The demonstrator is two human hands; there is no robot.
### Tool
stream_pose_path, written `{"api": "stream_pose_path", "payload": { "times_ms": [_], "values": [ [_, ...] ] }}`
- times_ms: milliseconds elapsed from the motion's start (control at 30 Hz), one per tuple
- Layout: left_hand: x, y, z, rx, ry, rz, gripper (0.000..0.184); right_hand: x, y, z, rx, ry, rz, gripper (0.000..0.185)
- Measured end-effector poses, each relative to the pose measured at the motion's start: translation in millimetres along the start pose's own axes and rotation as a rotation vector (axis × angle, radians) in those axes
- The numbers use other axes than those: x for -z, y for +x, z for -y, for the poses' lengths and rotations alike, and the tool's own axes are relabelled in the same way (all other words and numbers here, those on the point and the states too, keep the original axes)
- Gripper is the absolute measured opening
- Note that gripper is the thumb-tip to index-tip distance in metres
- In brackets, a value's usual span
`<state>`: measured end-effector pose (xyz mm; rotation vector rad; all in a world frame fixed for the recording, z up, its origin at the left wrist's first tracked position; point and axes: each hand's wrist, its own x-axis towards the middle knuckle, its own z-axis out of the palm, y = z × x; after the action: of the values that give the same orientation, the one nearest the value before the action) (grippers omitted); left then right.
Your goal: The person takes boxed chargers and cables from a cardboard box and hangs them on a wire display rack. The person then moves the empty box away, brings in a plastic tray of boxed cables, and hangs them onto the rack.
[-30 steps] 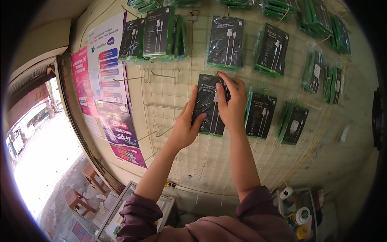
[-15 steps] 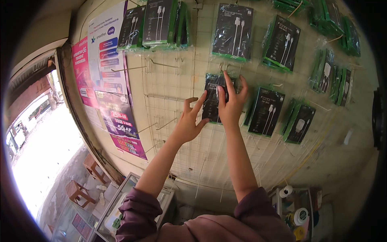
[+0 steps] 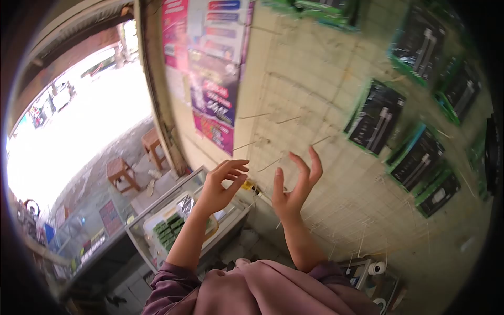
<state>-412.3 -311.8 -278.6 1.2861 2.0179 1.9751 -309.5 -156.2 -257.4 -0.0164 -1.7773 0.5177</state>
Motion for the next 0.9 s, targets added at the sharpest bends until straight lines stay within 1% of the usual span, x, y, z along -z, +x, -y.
{"api": "stream_pose_path", "payload": {
  "times_ms": [33,100,167,200,267,300,367,400,433,500,533,567,633,667,700,733,767,833,900],
  "values": [
    [18,-23,20,0.094,0.006,-0.048,0.032,-17,-16,6,-0.014,0.038,0.045,0.039],
    [48,-74,62,0.243,-0.043,-0.240,0.027,-52,-52,15,-0.035,0.099,0.269,0.036],
    [73,-127,103,0.406,-0.062,-0.452,0.024,-86,-92,21,-0.068,0.182,0.382,0.035],
    [82,-155,120,0.441,-0.050,-0.490,0.024,-100,-112,25,-0.046,0.189,0.475,0.035],
    [94,-204,153,0.612,0.035,-0.667,0.024,-130,-150,30,-0.020,0.236,0.631,0.036],
    [96,-226,168,0.638,0.043,-0.696,0.024,-142,-169,30,-0.022,0.262,0.661,0.036],
    [96,-260,197,0.727,0.092,-0.759,0.025,-167,-206,25,-0.056,0.290,0.817,0.035],
    [91,-272,206,0.755,0.137,-0.787,0.027,-176,-223,19,-0.039,0.254,0.883,0.040],
    [87,-281,220,0.772,0.139,-0.806,0.027,-188,-243,12,-0.037,0.269,0.903,0.040],
    [78,-289,245,0.853,0.131,-0.784,0.031,-212,-279,-9,-0.122,0.187,1.015,0.046],
    [76,-288,253,0.910,0.124,-0.728,0.035,-220,-294,-21,-0.172,0.163,1.073,0.049],
    [73,-286,261,0.926,0.120,-0.734,0.035,-229,-311,-32,-0.176,0.165,1.090,0.049],
    [68,-277,278,0.940,0.088,-0.690,0.039,-245,-332,-50,-0.341,0.155,1.097,0.051],
    [67,-273,286,0.962,0.040,-0.645,0.045,-249,-342,-59,-0.345,0.149,1.111,0.051],
    [65,-269,296,0.971,0.031,-0.646,0.045,-257,-347,-66,-0.403,0.173,1.110,0.053],
    [63,-265,306,0.933,0.023,-0.658,0.047,-264,-353,-72,-0.464,0.197,1.105,0.056],
    [61,-261,315,0.894,0.015,-0.668,0.049,-271,-359,-77,-0.470,0.191,1.112,0.056],
    [59,-253,331,0.884,-0.034,-0.655,0.051,-283,-373,-84,-0.544,0.183,1.153,0.062],
    [53,-253,348,0.871,-0.083,-0.643,0.052,-290,-385,-85,-0.566,0.167,1.140,0.060]
  ]
}}
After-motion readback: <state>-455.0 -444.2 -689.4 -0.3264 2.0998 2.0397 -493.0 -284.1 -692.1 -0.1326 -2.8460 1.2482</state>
